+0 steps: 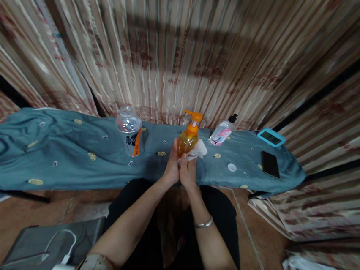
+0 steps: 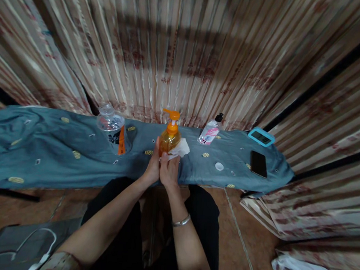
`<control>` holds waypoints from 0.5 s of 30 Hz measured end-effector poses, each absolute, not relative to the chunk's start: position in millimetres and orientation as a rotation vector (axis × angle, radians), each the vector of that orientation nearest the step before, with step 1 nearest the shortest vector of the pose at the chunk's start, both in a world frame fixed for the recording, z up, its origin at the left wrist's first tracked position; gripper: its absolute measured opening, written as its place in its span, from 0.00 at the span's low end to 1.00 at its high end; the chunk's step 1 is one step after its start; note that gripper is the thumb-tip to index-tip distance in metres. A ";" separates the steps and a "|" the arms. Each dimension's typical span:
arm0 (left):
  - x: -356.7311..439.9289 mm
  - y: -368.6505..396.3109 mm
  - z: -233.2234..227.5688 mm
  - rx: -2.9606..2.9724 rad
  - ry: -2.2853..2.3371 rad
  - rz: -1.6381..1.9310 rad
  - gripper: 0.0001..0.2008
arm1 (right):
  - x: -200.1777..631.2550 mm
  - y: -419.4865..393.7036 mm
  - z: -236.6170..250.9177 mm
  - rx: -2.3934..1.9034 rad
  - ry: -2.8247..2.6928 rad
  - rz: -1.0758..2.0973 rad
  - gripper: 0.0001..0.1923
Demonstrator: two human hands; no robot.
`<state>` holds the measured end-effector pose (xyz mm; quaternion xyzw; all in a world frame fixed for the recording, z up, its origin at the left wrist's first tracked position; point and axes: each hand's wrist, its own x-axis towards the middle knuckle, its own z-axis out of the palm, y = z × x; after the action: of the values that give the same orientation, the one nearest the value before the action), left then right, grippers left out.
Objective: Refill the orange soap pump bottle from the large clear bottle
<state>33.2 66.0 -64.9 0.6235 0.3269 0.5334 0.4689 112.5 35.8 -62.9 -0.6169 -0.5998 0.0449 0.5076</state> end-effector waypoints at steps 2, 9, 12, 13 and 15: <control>30.1 65.7 -67.5 1.633 0.785 1.279 0.42 | 118.0 31.6 -63.8 -1.477 -1.387 0.172 0.23; 28.6 65.5 -85.1 1.825 0.741 1.231 0.54 | 139.1 42.0 -14.6 -1.402 -1.274 0.293 0.25; 29.9 60.8 -90.9 1.829 0.745 1.245 0.54 | 135.4 47.7 -14.1 -1.368 -1.249 0.343 0.27; 30.0 59.0 -91.9 1.819 0.744 1.247 0.54 | 133.1 47.4 -18.8 -1.359 -1.240 0.372 0.27; 29.7 55.6 -92.1 1.805 0.738 1.240 0.53 | 129.0 43.7 -32.2 -1.345 -1.229 0.444 0.26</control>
<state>29.7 55.6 -92.1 0.7148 0.2923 0.4908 0.4035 129.0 43.7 -32.2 -0.5782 -0.5282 0.1909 0.5917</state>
